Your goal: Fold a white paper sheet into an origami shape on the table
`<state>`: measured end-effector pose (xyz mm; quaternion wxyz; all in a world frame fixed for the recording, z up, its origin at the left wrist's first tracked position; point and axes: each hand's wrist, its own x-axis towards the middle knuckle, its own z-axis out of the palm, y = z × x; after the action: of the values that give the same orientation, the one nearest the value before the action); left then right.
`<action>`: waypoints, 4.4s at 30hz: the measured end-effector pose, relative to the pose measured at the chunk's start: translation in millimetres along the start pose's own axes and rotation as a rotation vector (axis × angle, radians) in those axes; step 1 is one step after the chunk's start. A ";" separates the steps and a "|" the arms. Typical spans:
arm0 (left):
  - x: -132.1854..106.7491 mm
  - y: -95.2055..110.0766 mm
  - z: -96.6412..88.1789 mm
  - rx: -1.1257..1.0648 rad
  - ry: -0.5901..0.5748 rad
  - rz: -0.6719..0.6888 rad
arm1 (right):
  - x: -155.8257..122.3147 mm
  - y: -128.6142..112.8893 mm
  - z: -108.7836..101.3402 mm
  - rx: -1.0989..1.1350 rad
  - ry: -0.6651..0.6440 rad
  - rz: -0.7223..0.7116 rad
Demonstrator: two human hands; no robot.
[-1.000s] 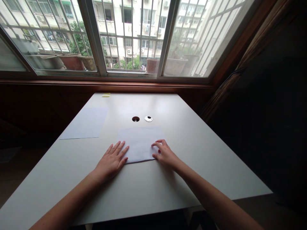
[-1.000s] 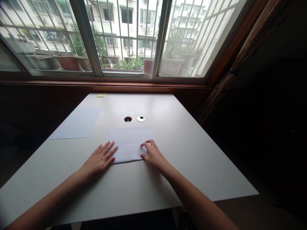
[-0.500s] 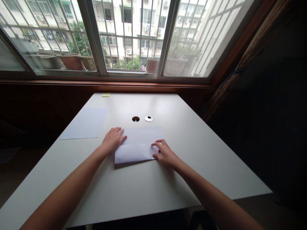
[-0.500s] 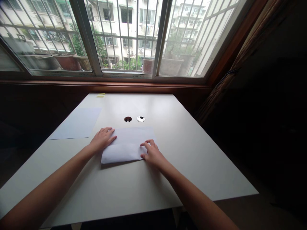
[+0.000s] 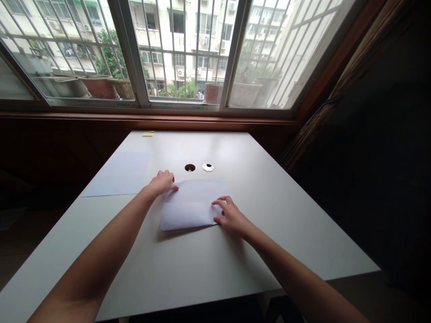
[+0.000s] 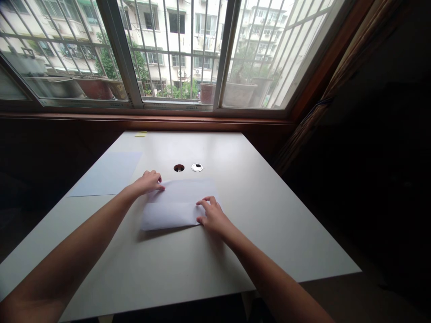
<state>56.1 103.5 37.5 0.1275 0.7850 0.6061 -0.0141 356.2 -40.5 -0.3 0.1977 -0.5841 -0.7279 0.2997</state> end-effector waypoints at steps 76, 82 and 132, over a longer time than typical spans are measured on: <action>-173.1 12.2 85.4 0.199 0.324 0.753 | -42.3 -40.4 35.0 -0.383 -0.086 -0.753; -172.8 5.6 83.7 0.173 0.291 0.762 | -42.4 -18.8 34.4 -0.375 -0.087 -0.712; -177.7 60.0 89.4 0.233 0.411 0.626 | -37.3 -23.9 17.4 -0.469 -0.030 -0.735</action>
<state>78.2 -98.3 -6.5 -0.0882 0.9276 0.3447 0.1141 336.5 -83.5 5.0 0.1426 -0.3108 -0.9387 0.0446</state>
